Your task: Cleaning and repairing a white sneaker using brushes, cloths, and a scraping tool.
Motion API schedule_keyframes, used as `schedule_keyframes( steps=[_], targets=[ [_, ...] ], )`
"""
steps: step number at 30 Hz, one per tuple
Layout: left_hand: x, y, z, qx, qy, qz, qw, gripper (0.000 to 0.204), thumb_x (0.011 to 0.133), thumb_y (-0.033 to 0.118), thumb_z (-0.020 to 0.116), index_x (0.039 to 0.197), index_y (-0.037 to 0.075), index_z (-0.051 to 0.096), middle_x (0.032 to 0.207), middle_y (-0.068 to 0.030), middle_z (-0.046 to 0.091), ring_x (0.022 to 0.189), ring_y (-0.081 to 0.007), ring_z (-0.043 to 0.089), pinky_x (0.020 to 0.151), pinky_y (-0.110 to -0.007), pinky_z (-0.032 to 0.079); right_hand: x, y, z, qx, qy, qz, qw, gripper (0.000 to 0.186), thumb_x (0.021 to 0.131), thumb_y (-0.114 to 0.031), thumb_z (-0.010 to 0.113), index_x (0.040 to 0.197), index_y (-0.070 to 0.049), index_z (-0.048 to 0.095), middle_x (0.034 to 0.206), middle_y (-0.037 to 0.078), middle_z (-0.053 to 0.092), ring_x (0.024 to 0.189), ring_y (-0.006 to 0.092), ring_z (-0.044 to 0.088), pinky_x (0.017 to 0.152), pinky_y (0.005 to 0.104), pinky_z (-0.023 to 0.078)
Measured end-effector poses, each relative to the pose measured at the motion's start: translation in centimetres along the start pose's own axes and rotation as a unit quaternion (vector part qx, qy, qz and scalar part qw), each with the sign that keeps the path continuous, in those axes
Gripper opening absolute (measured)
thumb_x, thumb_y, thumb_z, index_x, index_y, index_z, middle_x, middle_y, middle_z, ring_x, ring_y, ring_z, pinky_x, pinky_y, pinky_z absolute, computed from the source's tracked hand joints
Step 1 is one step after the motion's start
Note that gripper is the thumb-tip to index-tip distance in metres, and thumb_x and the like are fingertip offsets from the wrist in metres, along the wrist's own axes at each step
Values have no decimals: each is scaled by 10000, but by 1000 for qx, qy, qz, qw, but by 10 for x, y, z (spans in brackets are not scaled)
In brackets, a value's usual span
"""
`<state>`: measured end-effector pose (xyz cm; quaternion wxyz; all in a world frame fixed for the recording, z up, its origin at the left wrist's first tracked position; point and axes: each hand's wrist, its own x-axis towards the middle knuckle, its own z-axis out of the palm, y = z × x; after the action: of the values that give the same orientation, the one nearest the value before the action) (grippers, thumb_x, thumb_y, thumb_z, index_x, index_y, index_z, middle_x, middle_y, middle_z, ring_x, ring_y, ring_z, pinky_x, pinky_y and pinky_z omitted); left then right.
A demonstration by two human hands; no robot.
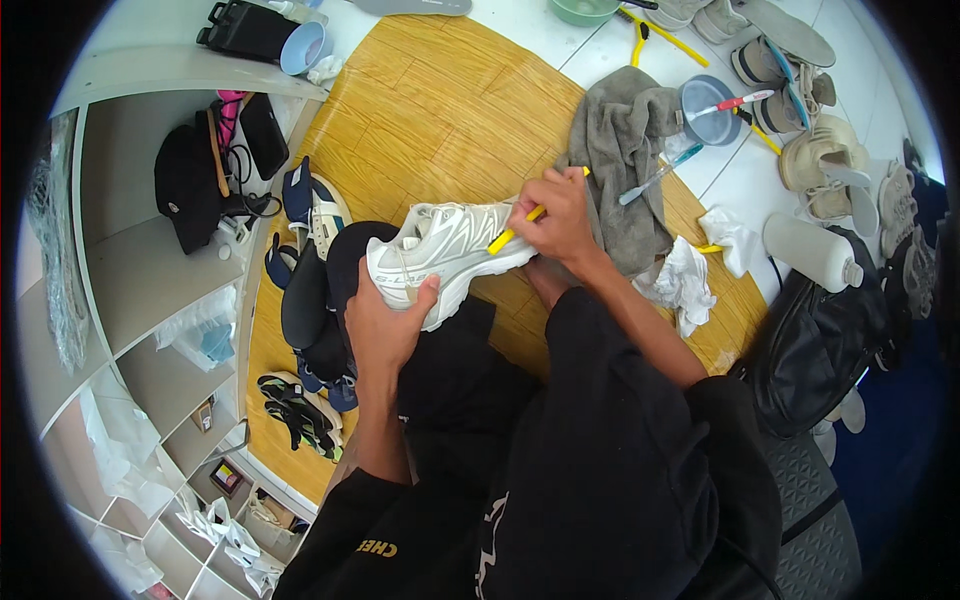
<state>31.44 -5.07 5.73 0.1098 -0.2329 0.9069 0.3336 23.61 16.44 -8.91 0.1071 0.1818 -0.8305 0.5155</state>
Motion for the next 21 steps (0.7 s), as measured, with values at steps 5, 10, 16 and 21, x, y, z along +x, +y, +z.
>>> schedule_keyframes(
  steps=[5, 10, 16, 21],
  targets=[
    [1, -1, -1, 16, 11, 3, 1000, 644, 747, 406, 804, 1202, 15, 569, 999, -196, 727, 954, -346, 711, 839, -400, 537, -1, 6, -6, -28, 2, 13, 1000, 159, 655, -170, 704, 621, -139, 551, 599, 10, 505, 612, 223, 482, 711, 369, 314],
    [9, -5, -1, -12, 5, 27, 1000, 609, 764, 400, 802, 1196, 23, 597, 1021, -192, 724, 974, -366, 698, 835, -414, 534, 5, 7, -17, -57, 20, -18, 998, 146, 721, -179, 697, 658, -125, 577, 643, 40, 516, 629, 247, 488, 704, 377, 329],
    [13, 2, -6, -118, 26, 83, 989, 546, 778, 257, 814, 1199, -13, 594, 1013, -181, 725, 956, -235, 707, 841, -347, 528, -13, 44, -125, -258, 143, 257, 920, 173, 943, -250, 587, 902, -88, 629, 804, 119, 619, 769, 321, 568, 751, 435, 360],
    [45, 7, 9, -116, 82, 150, 978, 641, 749, 204, 834, 1285, 1, 547, 1070, -191, 706, 982, -253, 706, 846, -350, 541, -3, 47, -215, -418, 55, 298, 856, 137, 929, -147, 562, 1012, -88, 654, 941, 132, 648, 928, 347, 612, 765, 487, 414]
  ],
)
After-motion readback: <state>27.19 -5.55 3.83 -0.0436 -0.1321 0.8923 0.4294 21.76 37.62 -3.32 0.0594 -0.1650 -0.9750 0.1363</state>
